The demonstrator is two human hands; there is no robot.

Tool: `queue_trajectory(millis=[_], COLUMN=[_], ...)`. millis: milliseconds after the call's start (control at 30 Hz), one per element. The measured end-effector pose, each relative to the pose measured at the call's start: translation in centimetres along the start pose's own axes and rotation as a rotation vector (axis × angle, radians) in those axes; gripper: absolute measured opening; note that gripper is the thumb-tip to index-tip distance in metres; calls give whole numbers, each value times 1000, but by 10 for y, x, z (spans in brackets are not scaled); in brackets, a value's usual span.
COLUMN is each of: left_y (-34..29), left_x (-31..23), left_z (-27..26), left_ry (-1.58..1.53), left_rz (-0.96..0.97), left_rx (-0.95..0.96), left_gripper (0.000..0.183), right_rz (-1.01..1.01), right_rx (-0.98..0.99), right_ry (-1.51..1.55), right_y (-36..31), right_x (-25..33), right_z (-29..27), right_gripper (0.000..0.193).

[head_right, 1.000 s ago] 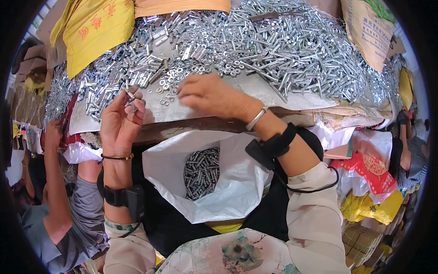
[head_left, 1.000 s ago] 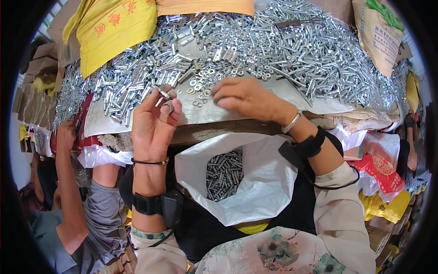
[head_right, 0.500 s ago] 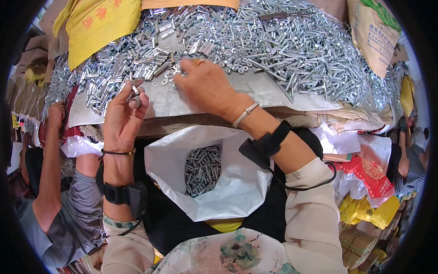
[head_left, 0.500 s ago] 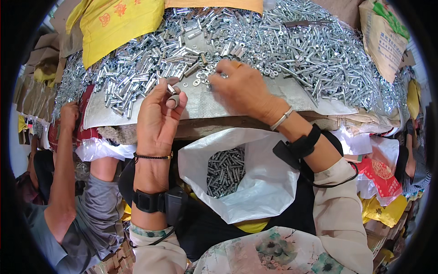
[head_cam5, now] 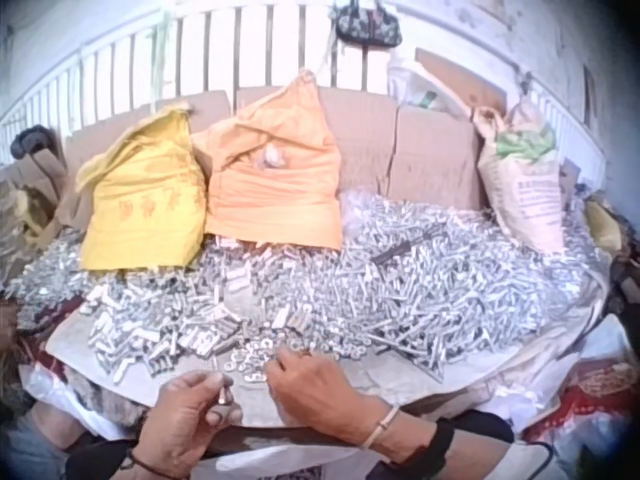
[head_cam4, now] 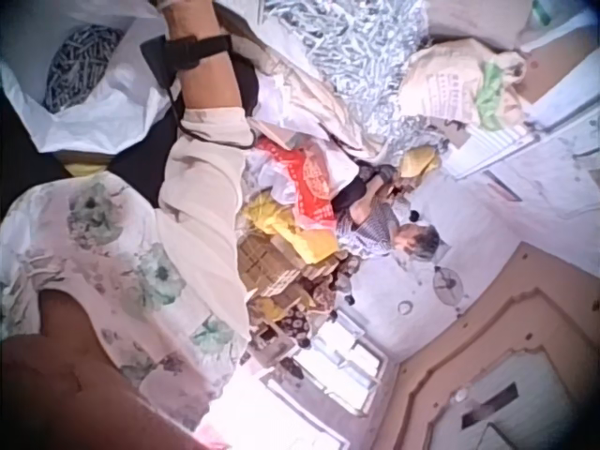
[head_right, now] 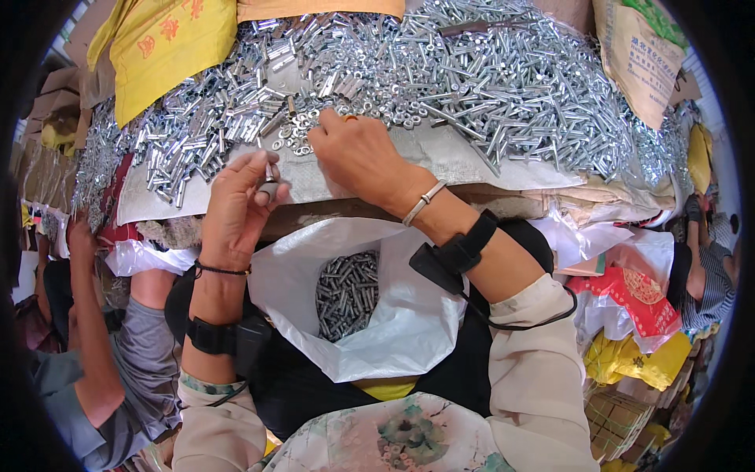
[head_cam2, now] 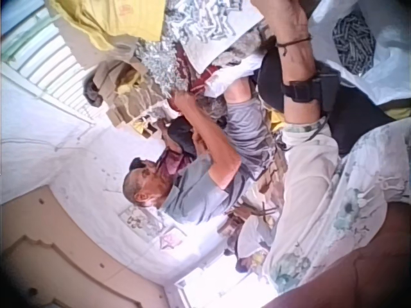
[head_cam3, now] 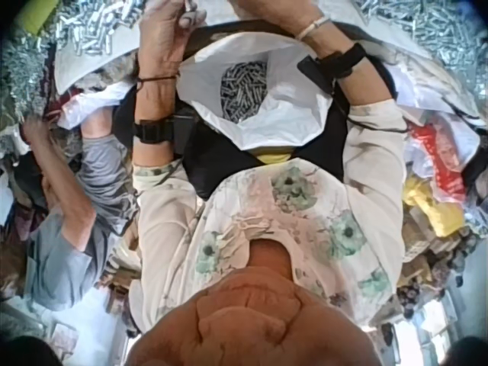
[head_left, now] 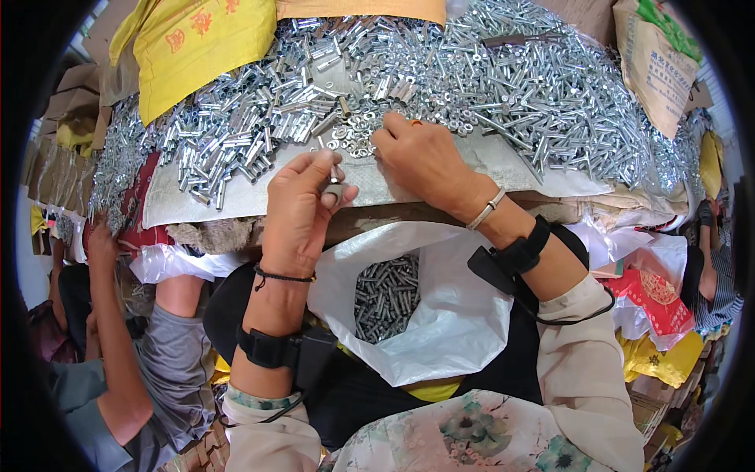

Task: Assembling metal bolts by adding washers and nuts.

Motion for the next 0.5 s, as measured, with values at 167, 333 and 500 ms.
queue_trajectory(millis=[167,333,500], left_y=[-5,-12,-14], left_x=[6,30,37], left_z=[15,27,36], left_ry=[332,336,355], left_rz=[-19,-125,-102], left_rx=[47,184,192], left_gripper=[18,14,12], right_rz=[178,207,52], right_rx=[6,1,-54], right_ry=[134,687,517], right_y=[-3,-8,-27], right_x=[-13,-13,-7], right_z=[-3,-25,-41], right_gripper=[5,8,12])
Point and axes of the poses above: each hand's wrist, its own y-axis towards the middle knuckle, its own z-axis out of the palm, x = y × z, the point moved 8 cm from there along y, towards the middle knuckle, and after that the axes turned 11 degrees about -y, right-handed, at the moved point
